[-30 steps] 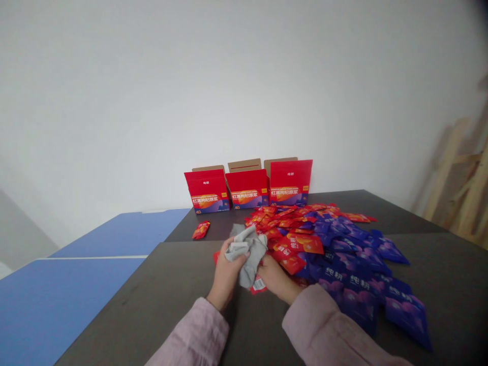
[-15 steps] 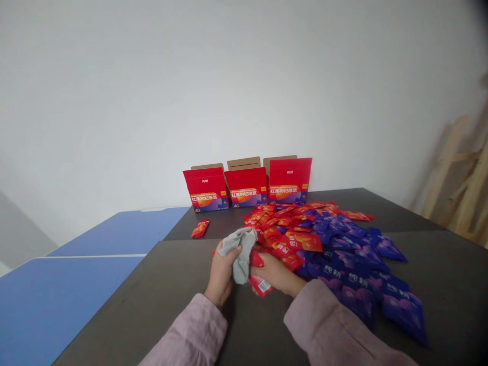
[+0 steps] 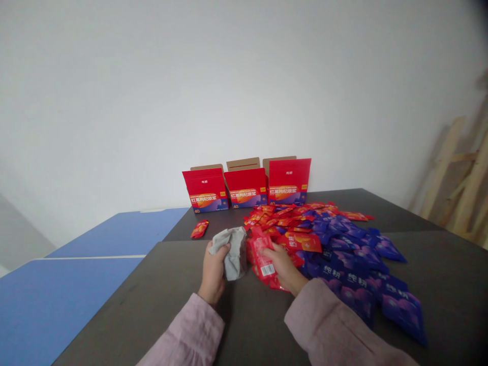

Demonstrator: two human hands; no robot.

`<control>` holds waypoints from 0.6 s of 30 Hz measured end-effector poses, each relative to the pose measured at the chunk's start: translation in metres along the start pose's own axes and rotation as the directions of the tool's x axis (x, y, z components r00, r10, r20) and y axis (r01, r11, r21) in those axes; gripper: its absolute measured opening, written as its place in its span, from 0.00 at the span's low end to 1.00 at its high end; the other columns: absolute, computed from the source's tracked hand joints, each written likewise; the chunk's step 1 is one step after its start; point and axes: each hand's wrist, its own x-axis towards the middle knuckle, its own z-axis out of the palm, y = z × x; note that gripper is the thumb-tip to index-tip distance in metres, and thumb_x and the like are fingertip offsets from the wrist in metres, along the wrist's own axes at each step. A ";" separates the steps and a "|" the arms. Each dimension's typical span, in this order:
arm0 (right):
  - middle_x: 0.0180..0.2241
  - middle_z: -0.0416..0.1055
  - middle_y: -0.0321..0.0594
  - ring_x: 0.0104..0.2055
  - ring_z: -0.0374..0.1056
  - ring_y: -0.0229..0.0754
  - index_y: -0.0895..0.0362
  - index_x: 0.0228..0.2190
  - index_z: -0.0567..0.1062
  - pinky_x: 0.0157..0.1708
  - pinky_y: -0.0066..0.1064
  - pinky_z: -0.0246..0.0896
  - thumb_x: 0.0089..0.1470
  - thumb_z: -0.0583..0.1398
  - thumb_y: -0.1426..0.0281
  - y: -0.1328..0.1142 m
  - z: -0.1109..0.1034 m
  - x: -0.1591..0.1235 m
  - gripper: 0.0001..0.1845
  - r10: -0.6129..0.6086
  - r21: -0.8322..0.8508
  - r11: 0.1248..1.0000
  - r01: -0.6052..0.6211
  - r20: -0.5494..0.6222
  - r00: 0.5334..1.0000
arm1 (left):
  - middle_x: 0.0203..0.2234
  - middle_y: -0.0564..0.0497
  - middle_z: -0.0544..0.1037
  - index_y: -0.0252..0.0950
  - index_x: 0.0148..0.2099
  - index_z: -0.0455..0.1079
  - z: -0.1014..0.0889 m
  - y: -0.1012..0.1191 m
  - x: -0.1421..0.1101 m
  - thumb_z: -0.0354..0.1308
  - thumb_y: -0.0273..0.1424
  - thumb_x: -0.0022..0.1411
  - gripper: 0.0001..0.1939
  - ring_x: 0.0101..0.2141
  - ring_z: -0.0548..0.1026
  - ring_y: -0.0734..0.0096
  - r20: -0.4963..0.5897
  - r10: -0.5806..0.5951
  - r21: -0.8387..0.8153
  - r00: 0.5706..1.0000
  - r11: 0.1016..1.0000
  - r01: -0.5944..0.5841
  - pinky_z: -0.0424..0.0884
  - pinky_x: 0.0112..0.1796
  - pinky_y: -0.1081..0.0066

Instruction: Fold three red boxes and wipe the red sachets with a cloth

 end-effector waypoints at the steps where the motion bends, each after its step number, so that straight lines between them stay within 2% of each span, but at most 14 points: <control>1: 0.17 0.71 0.33 0.17 0.68 0.41 0.57 0.30 0.73 0.18 0.30 0.64 0.41 0.65 0.66 -0.001 -0.001 0.003 0.11 -0.049 0.058 0.997 0.055 -0.102 0.994 | 0.37 0.52 0.79 0.37 0.48 0.70 -0.002 0.001 0.001 0.65 0.32 0.50 0.22 0.33 0.76 0.68 0.048 -0.013 0.051 0.999 0.999 0.010 0.71 0.37 0.70; 3: 0.18 0.71 0.31 0.17 0.67 0.38 0.56 0.27 0.73 0.19 0.28 0.63 0.38 0.65 0.67 -0.002 -0.002 0.008 0.11 -0.128 0.121 0.979 0.164 -0.261 0.957 | 0.35 0.52 0.78 0.36 0.45 0.70 -0.007 0.004 0.002 0.64 0.30 0.49 0.19 0.33 0.75 0.69 0.226 -0.055 0.196 0.973 0.981 0.010 0.69 0.36 0.71; 4: 0.19 0.71 0.31 0.18 0.67 0.38 0.56 0.27 0.73 0.20 0.28 0.62 0.38 0.65 0.67 -0.002 -0.004 0.011 0.11 -0.158 0.132 0.970 0.206 -0.304 0.940 | 0.33 0.53 0.77 0.35 0.43 0.70 -0.008 0.005 0.002 0.64 0.29 0.49 0.17 0.33 0.74 0.69 0.336 -0.088 0.282 0.938 0.959 -0.011 0.68 0.36 0.72; 6: 0.20 0.72 0.31 0.20 0.68 0.38 0.56 0.27 0.73 0.22 0.28 0.63 0.38 0.65 0.67 -0.001 -0.007 0.015 0.11 -0.204 0.138 0.955 0.263 -0.343 0.917 | 0.31 0.54 0.76 0.35 0.40 0.72 -0.011 0.010 0.001 0.63 0.27 0.48 0.14 0.33 0.73 0.69 0.551 -0.176 0.442 0.816 0.890 -0.107 0.66 0.35 0.73; 8: 0.22 0.73 0.30 0.22 0.69 0.38 0.56 0.27 0.73 0.24 0.29 0.64 0.39 0.66 0.67 0.001 -0.010 0.017 0.11 -0.242 0.125 0.943 0.308 -0.376 0.894 | 0.34 0.53 0.76 0.35 0.39 0.74 -0.013 0.017 0.000 0.65 0.25 0.47 0.13 0.36 0.72 0.67 0.718 -0.264 0.529 0.644 0.808 -0.259 0.67 0.39 0.71; 10: 0.24 0.75 0.31 0.25 0.70 0.38 0.56 0.28 0.73 0.28 0.29 0.65 0.39 0.67 0.67 0.002 -0.012 0.018 0.11 -0.280 0.116 0.930 0.349 -0.396 0.875 | 0.39 0.51 0.77 0.36 0.39 0.76 -0.014 0.023 -0.003 0.69 0.27 0.46 0.15 0.42 0.72 0.64 0.816 -0.316 0.526 0.484 0.752 -0.397 0.67 0.44 0.69; 11: 0.26 0.76 0.31 0.26 0.71 0.38 0.56 0.28 0.74 0.30 0.30 0.66 0.39 0.68 0.68 0.002 -0.011 0.018 0.11 -0.293 0.124 0.922 0.366 -0.394 0.871 | 0.41 0.51 0.77 0.37 0.41 0.77 -0.014 0.025 -0.004 0.71 0.30 0.46 0.17 0.44 0.72 0.62 0.839 -0.323 0.512 0.438 0.741 -0.433 0.66 0.46 0.68; 12: 0.26 0.76 0.31 0.27 0.71 0.38 0.56 0.28 0.74 0.31 0.30 0.66 0.39 0.69 0.68 0.001 -0.010 0.017 0.12 -0.299 0.141 0.916 0.375 -0.382 0.874 | 0.43 0.50 0.77 0.37 0.44 0.77 -0.013 0.026 -0.005 0.72 0.33 0.46 0.20 0.45 0.72 0.61 0.849 -0.319 0.498 0.421 0.750 -0.436 0.66 0.47 0.67; 13: 0.26 0.76 0.31 0.27 0.71 0.38 0.55 0.28 0.74 0.32 0.31 0.66 0.38 0.69 0.68 0.000 -0.008 0.016 0.12 -0.297 0.168 0.911 0.376 -0.365 0.882 | 0.43 0.48 0.77 0.37 0.46 0.77 -0.012 0.025 -0.007 0.71 0.37 0.48 0.22 0.45 0.72 0.60 0.853 -0.305 0.481 0.424 0.776 -0.408 0.67 0.47 0.66; 14: 0.26 0.76 0.31 0.27 0.71 0.38 0.55 0.27 0.74 0.32 0.31 0.66 0.38 0.70 0.68 -0.001 -0.005 0.015 0.12 -0.287 0.201 0.908 0.367 -0.342 0.895 | 0.44 0.47 0.77 0.37 0.49 0.76 -0.011 0.022 -0.007 0.69 0.41 0.52 0.23 0.46 0.73 0.60 0.848 -0.280 0.459 0.450 0.812 -0.359 0.67 0.47 0.66; 15: 0.25 0.76 0.31 0.27 0.71 0.39 0.55 0.27 0.74 0.32 0.31 0.66 0.37 0.71 0.68 -0.002 -0.002 0.013 0.13 -0.270 0.232 0.908 0.349 -0.314 0.910 | 0.44 0.46 0.77 0.36 0.50 0.75 -0.009 0.019 -0.007 0.65 0.44 0.57 0.22 0.46 0.73 0.60 0.829 -0.244 0.433 0.503 0.849 -0.302 0.67 0.47 0.65; 18: 0.26 0.77 0.34 0.28 0.72 0.40 0.56 0.27 0.76 0.34 0.33 0.67 0.36 0.73 0.67 -0.005 0.006 0.008 0.15 -0.206 0.282 0.922 0.264 -0.218 0.954 | 0.39 0.47 0.77 0.35 0.45 0.73 -0.004 0.003 -0.005 0.56 0.45 0.64 0.19 0.39 0.74 0.65 0.641 -0.104 0.384 0.760 0.901 -0.201 0.68 0.42 0.68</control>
